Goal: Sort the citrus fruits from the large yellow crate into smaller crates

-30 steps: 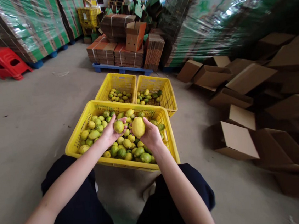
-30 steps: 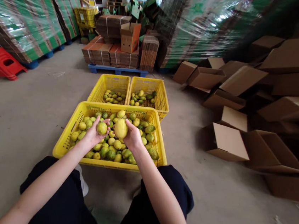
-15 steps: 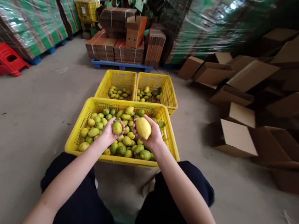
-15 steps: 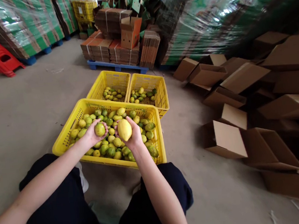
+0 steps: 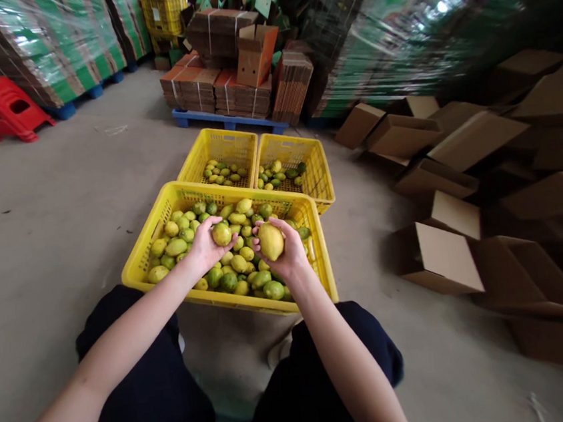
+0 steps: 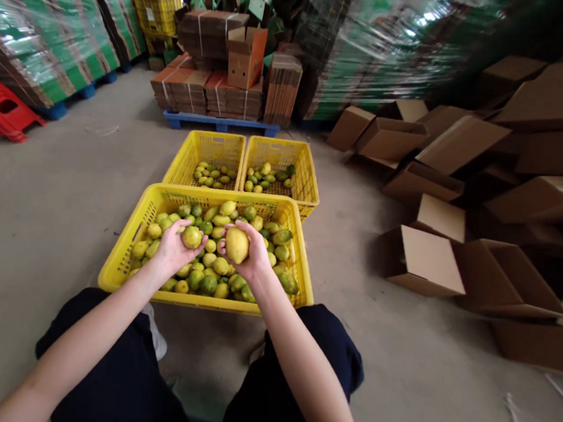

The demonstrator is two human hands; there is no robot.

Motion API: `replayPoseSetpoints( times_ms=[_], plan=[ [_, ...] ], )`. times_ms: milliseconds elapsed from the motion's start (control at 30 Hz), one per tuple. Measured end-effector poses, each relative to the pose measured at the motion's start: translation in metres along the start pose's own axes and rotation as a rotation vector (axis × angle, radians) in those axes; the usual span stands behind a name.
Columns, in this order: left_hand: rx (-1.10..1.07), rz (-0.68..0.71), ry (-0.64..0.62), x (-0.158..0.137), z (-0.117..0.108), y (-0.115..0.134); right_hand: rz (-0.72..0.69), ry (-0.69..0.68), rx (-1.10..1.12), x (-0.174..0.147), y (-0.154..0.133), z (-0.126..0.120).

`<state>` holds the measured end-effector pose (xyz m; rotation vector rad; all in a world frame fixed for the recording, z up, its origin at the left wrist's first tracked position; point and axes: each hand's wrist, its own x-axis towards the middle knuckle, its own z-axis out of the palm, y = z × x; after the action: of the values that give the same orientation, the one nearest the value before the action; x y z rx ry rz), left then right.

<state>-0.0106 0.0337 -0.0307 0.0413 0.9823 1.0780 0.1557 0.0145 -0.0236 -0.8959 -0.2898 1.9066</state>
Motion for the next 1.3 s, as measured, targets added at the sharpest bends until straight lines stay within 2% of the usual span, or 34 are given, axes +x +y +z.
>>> replayPoseSetpoints(
  times_ms=[100,333,667,833,900,933,1033,1100,1200,1300],
  plan=[
    [-0.026,0.003,-0.009,0.002,0.0,-0.002,0.002,0.056,0.05,0.003,0.001,-0.005],
    [0.095,-0.169,-0.131,0.012,-0.007,-0.004,0.026,0.099,-0.019,0.014,0.001,-0.014],
    [0.293,-0.12,-0.234,0.005,-0.004,-0.004,0.107,0.213,-0.01,0.007,0.0,0.004],
    [0.421,-0.043,-0.227,0.004,-0.003,-0.007,0.093,0.177,-0.141,0.009,0.003,0.002],
    [0.537,0.096,-0.208,0.002,-0.005,-0.009,-0.003,0.163,-0.274,0.009,0.006,0.0],
    [0.598,0.212,-0.208,0.001,-0.007,-0.01,-0.101,0.177,-0.363,0.009,0.007,-0.001],
    [0.761,0.61,-0.267,-0.004,-0.011,-0.008,-0.563,0.238,-0.712,0.005,0.007,-0.005],
    [0.836,0.785,-0.31,-0.007,-0.014,-0.004,-0.869,0.236,-0.961,0.002,0.006,-0.008],
    [0.903,0.926,-0.338,-0.008,-0.016,-0.001,-1.136,0.206,-1.211,0.0,0.006,-0.012],
    [0.952,0.993,-0.373,-0.007,-0.018,-0.001,-1.215,0.184,-1.273,0.002,0.009,-0.017]
  ],
)
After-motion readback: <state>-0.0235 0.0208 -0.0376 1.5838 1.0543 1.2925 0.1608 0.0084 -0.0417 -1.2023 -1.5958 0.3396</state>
